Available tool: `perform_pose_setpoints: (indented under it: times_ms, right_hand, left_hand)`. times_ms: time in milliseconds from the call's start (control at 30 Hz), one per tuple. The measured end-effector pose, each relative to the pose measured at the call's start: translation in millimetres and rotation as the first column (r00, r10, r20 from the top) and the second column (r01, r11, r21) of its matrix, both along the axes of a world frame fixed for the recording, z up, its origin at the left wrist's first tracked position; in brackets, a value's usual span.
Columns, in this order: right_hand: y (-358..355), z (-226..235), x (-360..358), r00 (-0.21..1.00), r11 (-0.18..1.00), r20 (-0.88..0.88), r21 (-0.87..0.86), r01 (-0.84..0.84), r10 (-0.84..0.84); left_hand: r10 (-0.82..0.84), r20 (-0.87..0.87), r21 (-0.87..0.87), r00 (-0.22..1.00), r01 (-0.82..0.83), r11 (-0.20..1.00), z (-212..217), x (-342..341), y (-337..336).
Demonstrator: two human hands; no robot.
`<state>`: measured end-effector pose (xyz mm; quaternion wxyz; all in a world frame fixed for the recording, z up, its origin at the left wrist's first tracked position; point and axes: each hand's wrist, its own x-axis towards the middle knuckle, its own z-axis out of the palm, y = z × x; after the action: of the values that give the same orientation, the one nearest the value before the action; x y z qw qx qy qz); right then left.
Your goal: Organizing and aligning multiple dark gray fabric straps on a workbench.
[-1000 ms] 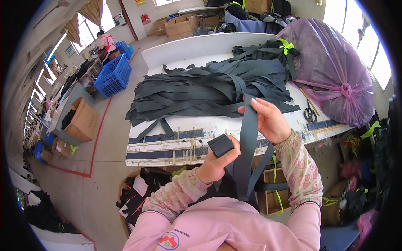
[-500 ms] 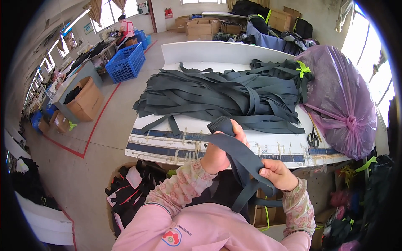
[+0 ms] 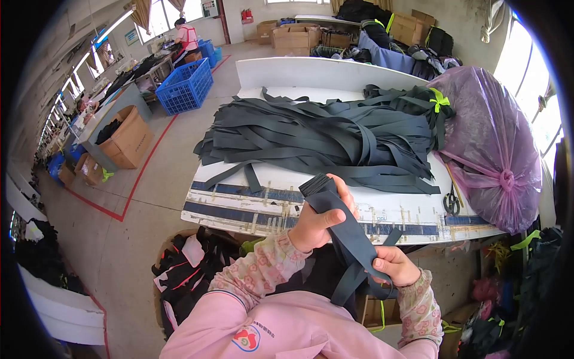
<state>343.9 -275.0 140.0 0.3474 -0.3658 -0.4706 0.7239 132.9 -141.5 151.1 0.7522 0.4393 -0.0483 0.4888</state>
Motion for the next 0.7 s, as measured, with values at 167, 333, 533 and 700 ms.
perform_pose_setpoints:
  times_ms: [167, 333, 533, 700]
  right_hand:
    - [0.2, -4.1, -6.0, 1.0, 1.0, 0.027, 0.005, -0.004, 0.004]
    - [-0.7, -4.6, -1.0, 0.999, 0.999, 0.044, 0.03, -0.011, 0.01]
    - [-11.9, -7.0, 17.6, 0.993, 1.0, 0.117, 0.023, -0.019, 0.016]
    - [-34.0, -0.7, 40.0, 0.991, 0.998, 0.132, -0.054, 0.014, -0.007]
  left_hand:
    - [0.048, -0.081, -0.104, 0.996, -0.056, 0.993, 2.3, -3.2, -5.4]
    - [0.055, -0.119, -0.153, 0.991, -0.073, 0.986, 6.2, -3.4, -9.4]
    - [0.146, -0.151, -0.15, 0.978, -0.168, 0.974, 4.7, -0.5, -12.9]
    - [0.154, -0.075, -0.088, 0.985, -0.161, 0.983, 13.2, 10.2, -8.8]
